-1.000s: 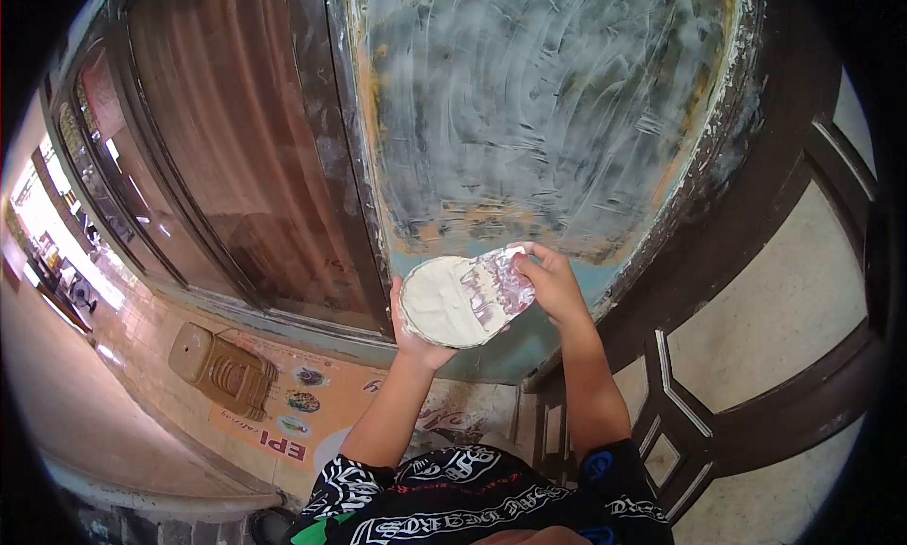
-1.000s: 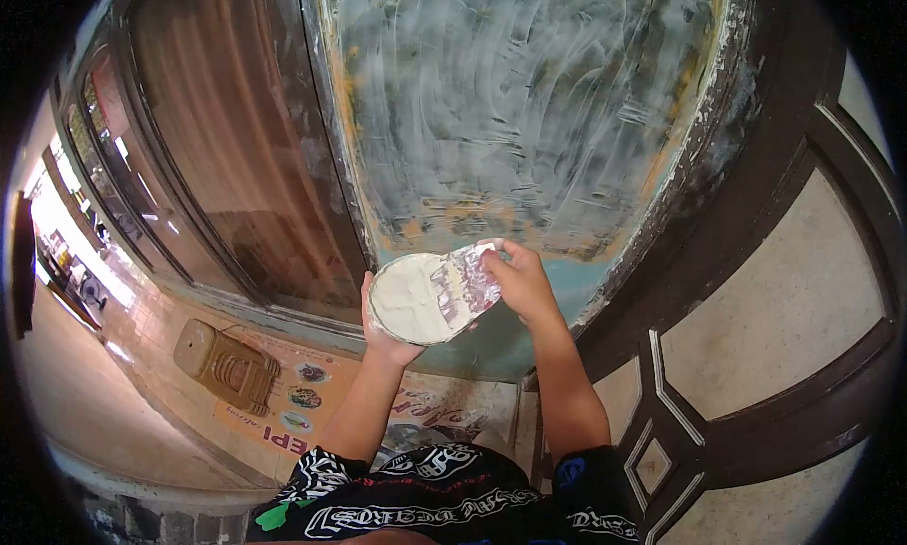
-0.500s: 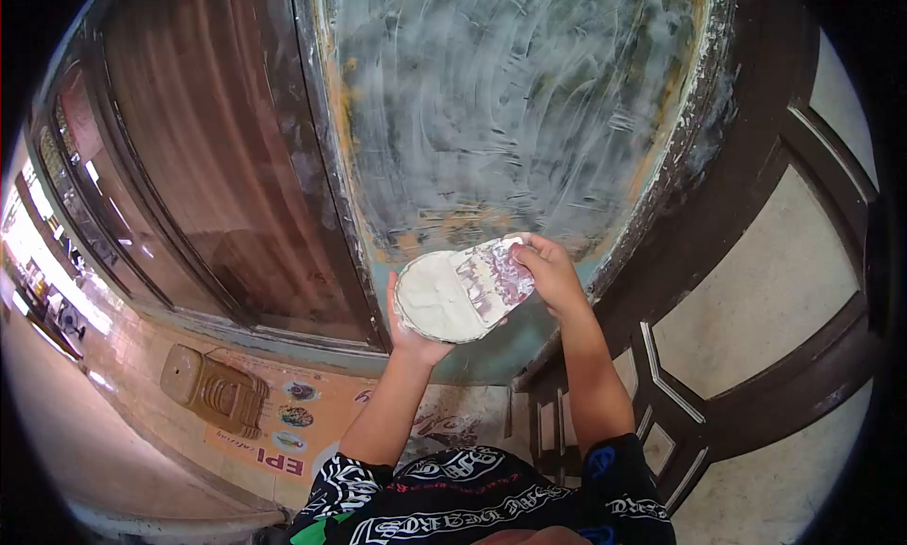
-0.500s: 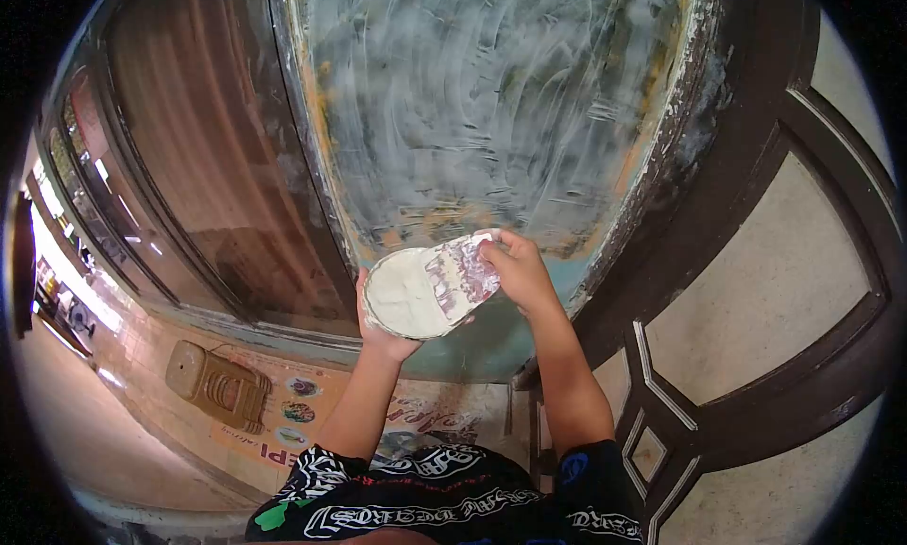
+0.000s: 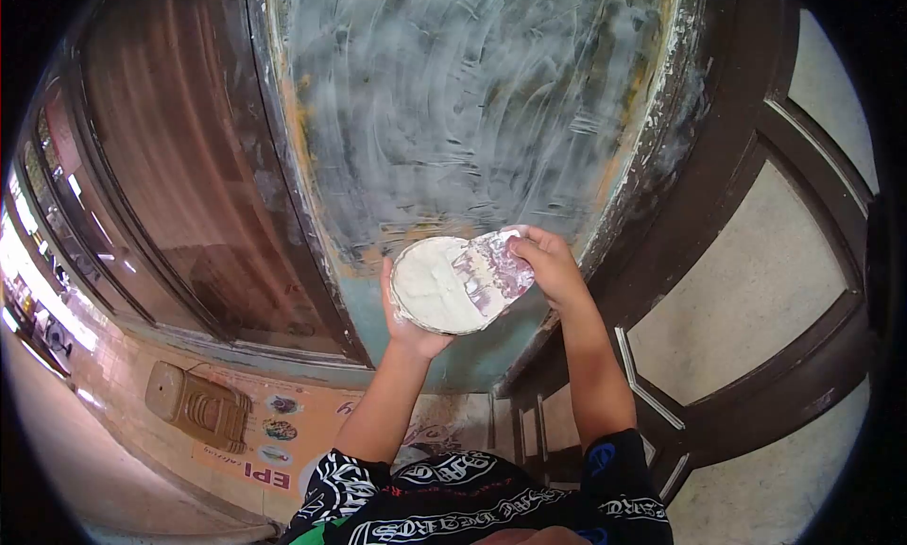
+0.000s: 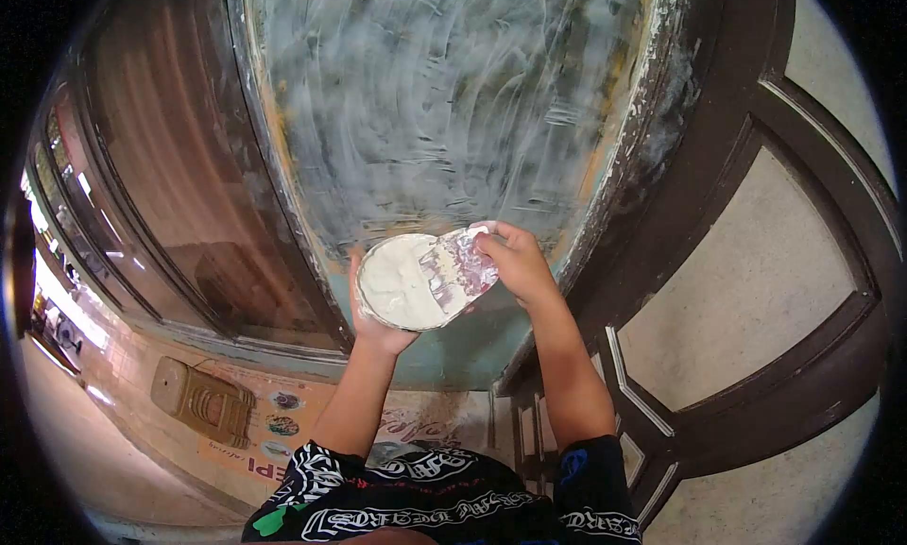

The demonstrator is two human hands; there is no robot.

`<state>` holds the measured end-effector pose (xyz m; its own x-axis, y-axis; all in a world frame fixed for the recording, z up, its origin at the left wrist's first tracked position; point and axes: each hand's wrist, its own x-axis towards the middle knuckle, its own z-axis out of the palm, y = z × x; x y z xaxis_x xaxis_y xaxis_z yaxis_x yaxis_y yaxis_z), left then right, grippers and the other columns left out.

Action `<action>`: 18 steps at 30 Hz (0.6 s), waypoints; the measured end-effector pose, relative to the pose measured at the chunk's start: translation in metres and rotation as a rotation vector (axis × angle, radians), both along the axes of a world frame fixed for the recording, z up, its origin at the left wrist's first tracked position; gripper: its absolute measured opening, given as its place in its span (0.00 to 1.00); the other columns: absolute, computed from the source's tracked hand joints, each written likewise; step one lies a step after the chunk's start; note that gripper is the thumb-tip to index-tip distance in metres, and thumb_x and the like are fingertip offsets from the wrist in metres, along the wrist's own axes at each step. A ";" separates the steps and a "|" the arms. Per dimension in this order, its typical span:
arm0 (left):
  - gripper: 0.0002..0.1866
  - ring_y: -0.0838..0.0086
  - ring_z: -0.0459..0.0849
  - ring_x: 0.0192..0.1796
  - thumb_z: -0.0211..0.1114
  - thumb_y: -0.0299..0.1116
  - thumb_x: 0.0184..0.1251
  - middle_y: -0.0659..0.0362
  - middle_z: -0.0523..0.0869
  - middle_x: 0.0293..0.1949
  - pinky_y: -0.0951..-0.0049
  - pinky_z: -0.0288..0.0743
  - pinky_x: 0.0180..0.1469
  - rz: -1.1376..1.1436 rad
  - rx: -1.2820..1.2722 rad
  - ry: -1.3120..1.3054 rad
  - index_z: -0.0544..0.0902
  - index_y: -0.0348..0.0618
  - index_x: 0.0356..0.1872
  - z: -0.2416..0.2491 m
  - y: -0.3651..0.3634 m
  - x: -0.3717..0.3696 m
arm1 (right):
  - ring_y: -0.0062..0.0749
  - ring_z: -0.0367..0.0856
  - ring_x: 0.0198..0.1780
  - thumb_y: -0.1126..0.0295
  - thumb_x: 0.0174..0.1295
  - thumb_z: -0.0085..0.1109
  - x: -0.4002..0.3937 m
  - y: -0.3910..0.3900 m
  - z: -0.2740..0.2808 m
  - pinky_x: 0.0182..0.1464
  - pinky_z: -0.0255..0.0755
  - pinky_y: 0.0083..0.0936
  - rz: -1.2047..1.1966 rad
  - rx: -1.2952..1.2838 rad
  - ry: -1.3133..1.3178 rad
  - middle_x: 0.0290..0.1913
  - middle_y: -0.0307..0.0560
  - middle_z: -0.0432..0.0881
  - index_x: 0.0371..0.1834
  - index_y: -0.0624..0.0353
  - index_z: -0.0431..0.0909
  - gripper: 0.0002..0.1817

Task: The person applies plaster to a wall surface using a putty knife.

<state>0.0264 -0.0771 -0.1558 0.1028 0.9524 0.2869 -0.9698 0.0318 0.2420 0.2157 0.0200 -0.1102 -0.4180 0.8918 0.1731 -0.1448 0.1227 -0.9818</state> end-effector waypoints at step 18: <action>0.46 0.42 0.64 0.76 0.38 0.72 0.72 0.49 0.63 0.78 0.21 0.54 0.70 -0.070 0.083 0.025 0.64 0.45 0.77 0.068 0.054 0.064 | 0.17 0.81 0.38 0.65 0.76 0.55 0.074 0.043 0.146 0.45 0.74 0.22 0.034 0.473 -0.364 0.37 0.42 0.88 0.57 0.71 0.77 0.18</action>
<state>0.0899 -0.0232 -0.0882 0.1761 0.9158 0.3610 -0.9595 0.0777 0.2709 0.2902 0.0625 0.0361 -0.5520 0.7381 0.3880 0.1794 0.5595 -0.8092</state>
